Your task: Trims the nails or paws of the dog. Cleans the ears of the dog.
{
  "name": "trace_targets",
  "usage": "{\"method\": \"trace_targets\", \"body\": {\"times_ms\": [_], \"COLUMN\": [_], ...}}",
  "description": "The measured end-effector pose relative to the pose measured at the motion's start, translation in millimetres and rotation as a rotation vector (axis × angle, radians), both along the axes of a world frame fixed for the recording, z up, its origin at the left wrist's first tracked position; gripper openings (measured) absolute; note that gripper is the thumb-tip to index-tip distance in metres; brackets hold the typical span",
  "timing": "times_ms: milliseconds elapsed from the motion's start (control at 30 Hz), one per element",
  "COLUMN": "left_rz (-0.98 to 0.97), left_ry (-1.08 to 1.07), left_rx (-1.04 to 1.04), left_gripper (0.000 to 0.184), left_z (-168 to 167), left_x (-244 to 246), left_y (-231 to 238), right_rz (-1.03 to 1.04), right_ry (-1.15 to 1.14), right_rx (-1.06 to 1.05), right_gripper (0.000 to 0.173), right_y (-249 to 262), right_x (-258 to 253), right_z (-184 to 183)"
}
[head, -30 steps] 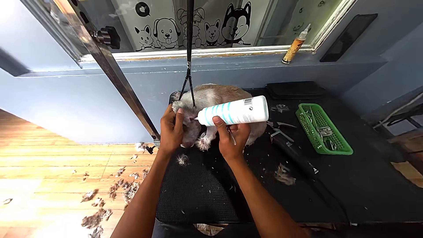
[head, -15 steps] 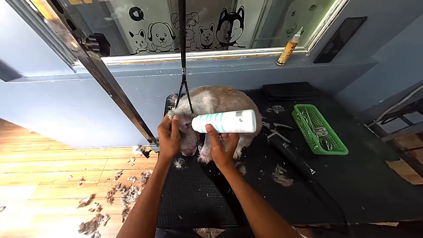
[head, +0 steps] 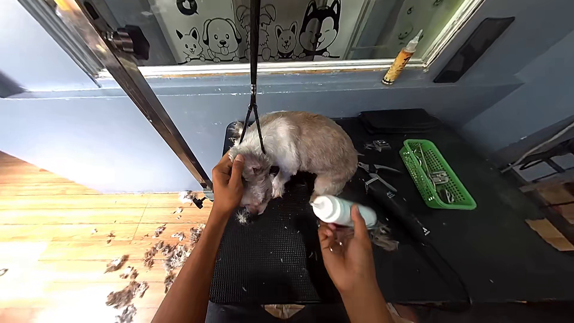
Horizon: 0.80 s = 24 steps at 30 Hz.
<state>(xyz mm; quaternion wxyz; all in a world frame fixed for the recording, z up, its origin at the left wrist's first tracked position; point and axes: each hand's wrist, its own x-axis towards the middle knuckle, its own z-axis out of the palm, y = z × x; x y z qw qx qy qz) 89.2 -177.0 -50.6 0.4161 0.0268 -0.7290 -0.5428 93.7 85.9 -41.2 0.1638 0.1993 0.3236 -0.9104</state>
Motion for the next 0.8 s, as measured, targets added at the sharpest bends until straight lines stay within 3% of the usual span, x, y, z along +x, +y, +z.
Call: {"method": "trace_targets", "body": {"times_ms": [100,200,333,433,633,800], "left_rz": [-0.014,-0.021,-0.027,-0.013,-0.022,-0.019], "left_ry": [0.007,0.008,0.011,0.012,0.017,0.015], "left_rx": [-0.013,-0.009,-0.009,-0.017,-0.003,0.004], "left_gripper": [0.034,0.035,0.035,0.034,0.034,0.035], "left_z": [2.3,3.7,6.0,9.5,10.5,9.5], "left_x": [-1.6,-1.5,-1.1,0.1,2.6,4.0], "left_y": [1.0,1.7,1.6,-1.3,0.7,1.1], "right_rz": [-0.096,-0.189,-0.203,-0.143,-0.099,-0.163], "right_ry": [0.393,0.833,1.187,1.238,1.101,1.068], "right_rx": [0.273,0.517,0.858,0.806,0.659,0.556], "right_gripper": [0.022,0.041,0.043,0.053,0.039,0.046], "right_y": [-21.6,-50.9,-83.9,-82.2,-76.1,-80.1], "right_x": [-11.1,-22.2,-36.5,-42.6,-42.4,-39.8], "right_z": [22.0,30.7,12.8,14.0,20.2,16.3]}}
